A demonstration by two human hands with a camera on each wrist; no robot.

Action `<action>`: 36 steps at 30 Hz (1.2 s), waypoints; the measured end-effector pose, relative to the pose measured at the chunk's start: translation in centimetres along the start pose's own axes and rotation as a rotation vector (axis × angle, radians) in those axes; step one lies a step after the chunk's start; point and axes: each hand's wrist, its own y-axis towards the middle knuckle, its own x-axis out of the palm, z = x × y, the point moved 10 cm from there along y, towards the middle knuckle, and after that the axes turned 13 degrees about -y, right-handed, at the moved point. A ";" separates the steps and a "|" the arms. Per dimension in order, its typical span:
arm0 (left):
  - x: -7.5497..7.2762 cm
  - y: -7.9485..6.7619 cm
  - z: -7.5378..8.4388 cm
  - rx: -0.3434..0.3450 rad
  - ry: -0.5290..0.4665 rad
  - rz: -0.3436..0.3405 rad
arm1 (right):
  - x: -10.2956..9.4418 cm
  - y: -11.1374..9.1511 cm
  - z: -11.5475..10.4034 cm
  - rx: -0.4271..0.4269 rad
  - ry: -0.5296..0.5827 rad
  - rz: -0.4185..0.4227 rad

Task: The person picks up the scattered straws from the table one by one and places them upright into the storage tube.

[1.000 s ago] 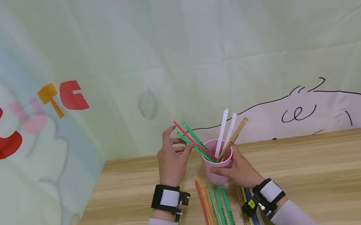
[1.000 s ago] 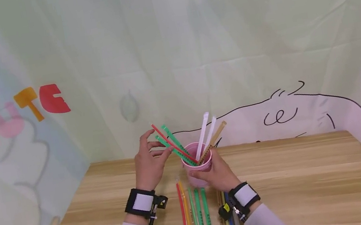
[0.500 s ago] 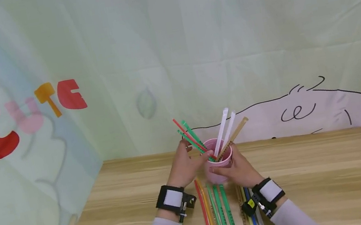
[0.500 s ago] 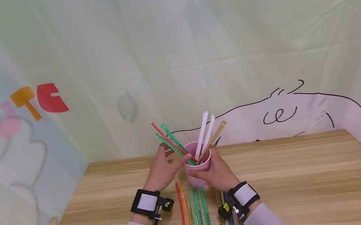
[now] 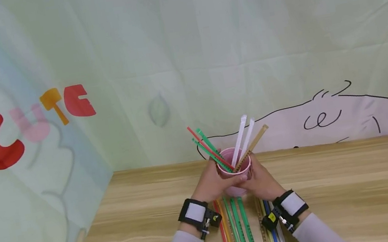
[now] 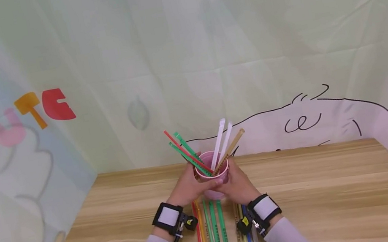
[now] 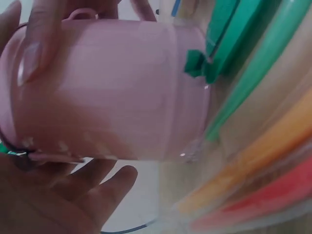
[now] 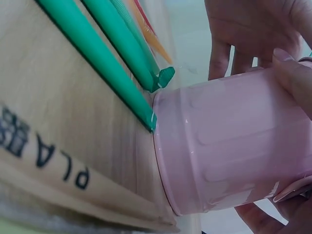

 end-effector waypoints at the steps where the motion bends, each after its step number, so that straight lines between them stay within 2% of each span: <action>1: 0.0 0.0 -0.1 0.000 -0.001 0.001 | 0.0 0.0 0.1 0.008 -0.012 -0.002; 9: 0.1 0.2 -0.2 0.030 0.018 0.040 | -0.1 0.2 0.1 0.040 -0.064 -0.022; 16: 0.0 -0.2 -0.8 -0.032 0.045 0.087 | -0.3 0.0 0.3 0.058 -0.094 -0.028; 22: 0.0 -0.2 -0.9 -0.039 0.077 0.082 | -0.5 -0.4 0.0 0.031 -0.091 -0.047; 26: -0.1 -0.3 -0.9 -0.039 0.085 0.081 | -1.1 -0.9 0.2 0.084 -0.140 -0.085; 32: 0.0 -0.5 -1.1 -0.062 0.075 0.082 | -3.1 -2.5 0.0 0.180 -0.286 -0.149; 36: -0.1 -0.5 -1.1 -0.075 0.067 0.088 | -4.5 -3.7 -0.2 0.244 -0.372 -0.162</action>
